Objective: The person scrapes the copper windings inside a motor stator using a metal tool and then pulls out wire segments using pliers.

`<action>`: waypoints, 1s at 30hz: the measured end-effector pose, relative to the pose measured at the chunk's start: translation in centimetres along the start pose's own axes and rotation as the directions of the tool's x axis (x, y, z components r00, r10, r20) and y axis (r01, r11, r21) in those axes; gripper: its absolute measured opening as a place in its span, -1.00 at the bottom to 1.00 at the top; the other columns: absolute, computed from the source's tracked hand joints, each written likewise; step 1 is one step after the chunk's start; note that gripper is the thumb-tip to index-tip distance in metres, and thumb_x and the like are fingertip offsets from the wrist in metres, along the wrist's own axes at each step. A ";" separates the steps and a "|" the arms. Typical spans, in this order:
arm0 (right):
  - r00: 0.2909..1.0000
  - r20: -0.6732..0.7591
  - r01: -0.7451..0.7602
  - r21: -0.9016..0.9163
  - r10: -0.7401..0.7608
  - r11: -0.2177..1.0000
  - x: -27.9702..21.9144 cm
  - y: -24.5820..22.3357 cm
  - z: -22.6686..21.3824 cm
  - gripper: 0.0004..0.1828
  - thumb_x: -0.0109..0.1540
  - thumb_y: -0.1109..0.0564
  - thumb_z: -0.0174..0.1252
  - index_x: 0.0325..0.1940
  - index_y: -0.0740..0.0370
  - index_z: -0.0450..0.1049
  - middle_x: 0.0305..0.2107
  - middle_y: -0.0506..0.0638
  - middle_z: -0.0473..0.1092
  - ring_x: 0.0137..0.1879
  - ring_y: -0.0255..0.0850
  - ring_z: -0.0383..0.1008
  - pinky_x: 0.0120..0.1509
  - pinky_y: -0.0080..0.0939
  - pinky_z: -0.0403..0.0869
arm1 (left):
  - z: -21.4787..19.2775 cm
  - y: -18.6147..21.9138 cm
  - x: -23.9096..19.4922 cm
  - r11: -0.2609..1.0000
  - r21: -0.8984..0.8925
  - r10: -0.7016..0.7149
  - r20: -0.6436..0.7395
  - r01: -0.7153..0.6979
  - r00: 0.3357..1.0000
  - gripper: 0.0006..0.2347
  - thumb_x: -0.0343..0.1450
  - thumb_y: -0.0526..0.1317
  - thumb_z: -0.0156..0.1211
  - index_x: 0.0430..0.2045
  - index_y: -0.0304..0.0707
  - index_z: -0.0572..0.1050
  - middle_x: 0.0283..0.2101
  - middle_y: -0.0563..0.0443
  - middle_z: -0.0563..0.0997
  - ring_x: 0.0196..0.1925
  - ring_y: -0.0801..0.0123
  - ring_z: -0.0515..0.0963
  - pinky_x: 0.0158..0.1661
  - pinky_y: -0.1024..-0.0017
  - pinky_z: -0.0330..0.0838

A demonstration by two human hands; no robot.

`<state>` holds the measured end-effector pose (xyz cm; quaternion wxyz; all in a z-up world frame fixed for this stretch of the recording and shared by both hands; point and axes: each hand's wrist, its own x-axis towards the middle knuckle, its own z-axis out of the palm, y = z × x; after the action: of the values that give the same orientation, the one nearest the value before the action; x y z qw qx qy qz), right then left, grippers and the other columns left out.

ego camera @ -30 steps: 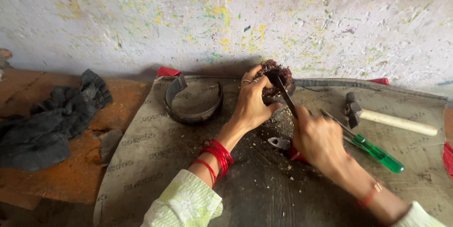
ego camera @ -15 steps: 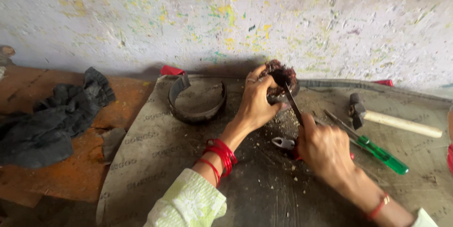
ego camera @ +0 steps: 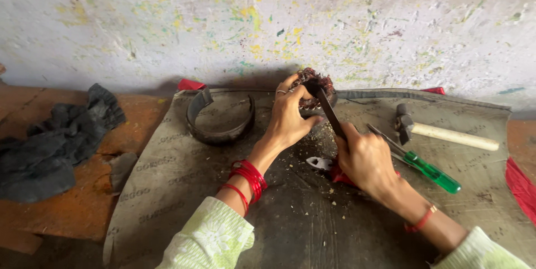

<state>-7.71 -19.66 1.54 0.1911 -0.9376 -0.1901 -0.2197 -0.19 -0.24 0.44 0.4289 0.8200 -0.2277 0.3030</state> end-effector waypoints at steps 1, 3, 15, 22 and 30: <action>1.000 0.019 0.016 -0.041 -0.015 0.999 0.4 0.1 0.3 -0.84 0.27 0.15 0.12 -0.13 0.29 0.40 -0.76 0.24 0.40 -0.63 0.17 0.46 -0.55 0.12 0.42 | 0.1 0.0 -0.1 1.000 0.006 0.014 -0.006 -0.014 1.000 -0.60 0.05 -0.30 0.61 -0.40 -0.37 0.46 0.16 -0.54 0.45 0.41 -0.24 0.27 0.27 -0.05 0.23; 0.997 0.056 0.052 -0.117 -0.045 0.992 2.1 0.0 1.0 -0.82 0.28 0.17 0.09 -0.10 0.32 0.35 -0.76 0.21 0.41 -0.66 0.13 0.46 -0.61 0.09 0.41 | 0.0 -0.1 -0.3 0.999 0.023 0.044 -0.018 -0.044 0.999 -0.61 0.05 -0.32 0.61 -0.41 -0.37 0.47 0.17 -0.55 0.45 0.41 -0.25 0.27 0.28 -0.06 0.22; 0.997 -0.020 0.069 -0.218 -0.075 0.974 -0.2 -0.9 -0.6 -0.80 0.23 0.11 0.11 -0.09 0.21 0.39 -0.77 0.19 0.41 -0.69 0.08 0.45 -0.61 0.07 0.38 | 0.0 -0.4 -0.2 0.999 0.025 0.027 0.022 -0.028 0.999 -0.63 0.10 -0.28 0.60 -0.41 -0.33 0.44 -0.15 -0.27 0.64 0.43 -0.19 0.31 0.32 -0.09 0.21; 0.997 0.066 0.061 -0.346 -0.040 0.936 3.9 -1.0 1.3 -0.81 0.26 0.16 0.05 -0.07 0.24 0.35 -0.74 0.12 0.42 -0.67 0.01 0.47 -0.60 0.03 0.41 | -0.1 -0.4 0.2 0.998 0.000 0.061 0.008 -0.061 0.998 -0.62 0.09 -0.29 0.59 -0.37 -0.33 0.46 -0.07 -0.33 0.63 0.42 -0.22 0.28 0.31 -0.10 0.18; 0.999 0.003 0.034 -0.214 -0.034 0.976 -0.6 -1.0 -0.8 -0.87 0.28 0.12 0.05 -0.17 0.22 0.39 -0.78 0.14 0.40 -0.70 0.09 0.44 -0.60 0.10 0.36 | -0.5 -0.1 -0.1 0.998 0.015 0.053 0.015 -0.054 0.998 -0.62 0.08 -0.27 0.60 -0.38 -0.33 0.47 -0.04 -0.40 0.61 0.43 -0.23 0.28 0.34 -0.11 0.16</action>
<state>-8.97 -19.34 2.20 0.0852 -0.9493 -0.1811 -0.2425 -0.37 0.22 0.48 0.4125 0.8191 -0.2503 0.3101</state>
